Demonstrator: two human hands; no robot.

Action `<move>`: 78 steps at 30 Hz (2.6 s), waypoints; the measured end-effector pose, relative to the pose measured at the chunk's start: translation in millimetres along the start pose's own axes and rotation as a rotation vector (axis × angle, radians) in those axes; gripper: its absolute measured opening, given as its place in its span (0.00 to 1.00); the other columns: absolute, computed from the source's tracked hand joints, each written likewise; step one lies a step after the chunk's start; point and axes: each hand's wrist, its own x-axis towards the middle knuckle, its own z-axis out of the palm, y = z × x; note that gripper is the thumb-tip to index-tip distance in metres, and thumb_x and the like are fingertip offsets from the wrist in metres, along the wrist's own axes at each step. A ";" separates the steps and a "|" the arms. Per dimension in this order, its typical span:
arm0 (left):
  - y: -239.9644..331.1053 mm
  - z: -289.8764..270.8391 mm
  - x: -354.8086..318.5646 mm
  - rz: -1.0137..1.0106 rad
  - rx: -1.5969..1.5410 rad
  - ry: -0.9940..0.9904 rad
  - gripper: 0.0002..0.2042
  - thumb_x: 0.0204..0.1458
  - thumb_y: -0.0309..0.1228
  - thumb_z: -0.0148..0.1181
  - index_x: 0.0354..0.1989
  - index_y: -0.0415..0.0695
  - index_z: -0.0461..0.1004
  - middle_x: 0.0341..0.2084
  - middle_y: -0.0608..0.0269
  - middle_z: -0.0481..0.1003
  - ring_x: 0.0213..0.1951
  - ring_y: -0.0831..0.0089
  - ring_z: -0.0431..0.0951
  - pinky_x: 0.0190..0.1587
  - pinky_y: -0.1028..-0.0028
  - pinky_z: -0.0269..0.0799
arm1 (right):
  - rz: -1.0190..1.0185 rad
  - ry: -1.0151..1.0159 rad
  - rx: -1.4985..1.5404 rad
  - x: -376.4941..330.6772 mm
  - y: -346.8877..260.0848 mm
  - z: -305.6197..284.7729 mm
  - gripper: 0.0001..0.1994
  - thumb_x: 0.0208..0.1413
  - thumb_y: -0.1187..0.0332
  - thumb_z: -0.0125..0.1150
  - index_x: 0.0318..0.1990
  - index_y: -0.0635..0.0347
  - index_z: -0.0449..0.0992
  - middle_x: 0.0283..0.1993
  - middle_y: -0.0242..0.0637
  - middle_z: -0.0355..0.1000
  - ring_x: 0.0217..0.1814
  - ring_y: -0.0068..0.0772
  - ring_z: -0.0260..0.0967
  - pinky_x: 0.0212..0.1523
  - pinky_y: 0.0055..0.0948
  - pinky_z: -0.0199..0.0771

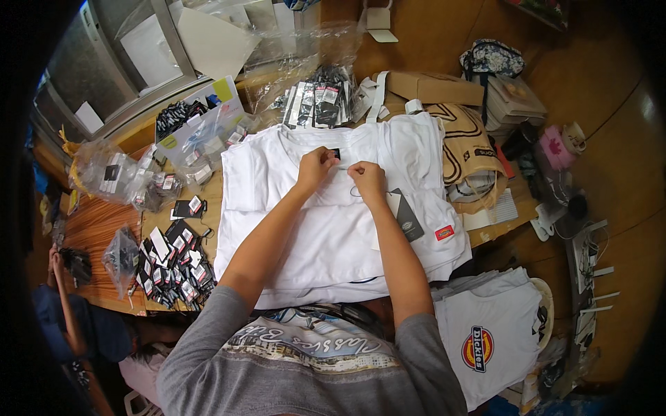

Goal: The person attaches tags to a stack of white t-shirts at a work table. They pick up tags, thread them through the neck of each shirt, and place the tagged shirts into a growing pile. A second person is visible across the table performing similar work.

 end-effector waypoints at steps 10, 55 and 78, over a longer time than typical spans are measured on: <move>-27.8 17.1 5.4 0.174 0.198 0.224 0.06 0.33 0.20 0.55 0.23 0.38 0.73 0.30 0.58 0.70 0.33 0.64 0.69 0.37 0.73 0.65 | -0.156 0.140 -0.103 37.4 15.1 15.1 0.04 0.41 0.73 0.56 0.24 0.65 0.73 0.19 0.38 0.70 0.17 0.25 0.67 0.20 0.21 0.65; -47.5 -4.2 -2.0 -0.368 -0.377 0.047 0.02 0.38 0.22 0.56 0.21 0.37 0.72 0.14 0.64 0.71 0.18 0.81 0.67 0.21 0.80 0.63 | 0.383 -0.643 0.552 46.1 -6.1 22.9 0.07 0.52 0.67 0.46 0.25 0.57 0.64 0.12 0.20 0.51 0.10 0.12 0.43 0.10 0.16 0.44; -19.5 -10.8 -36.1 -0.292 -0.703 -0.047 0.03 0.42 0.22 0.54 0.26 0.38 0.72 0.21 0.68 0.71 0.24 0.84 0.66 0.27 0.86 0.60 | 0.116 -0.356 0.013 4.9 6.3 0.0 0.07 0.35 0.80 0.59 0.27 0.66 0.73 0.18 0.33 0.68 0.19 0.19 0.62 0.21 0.17 0.65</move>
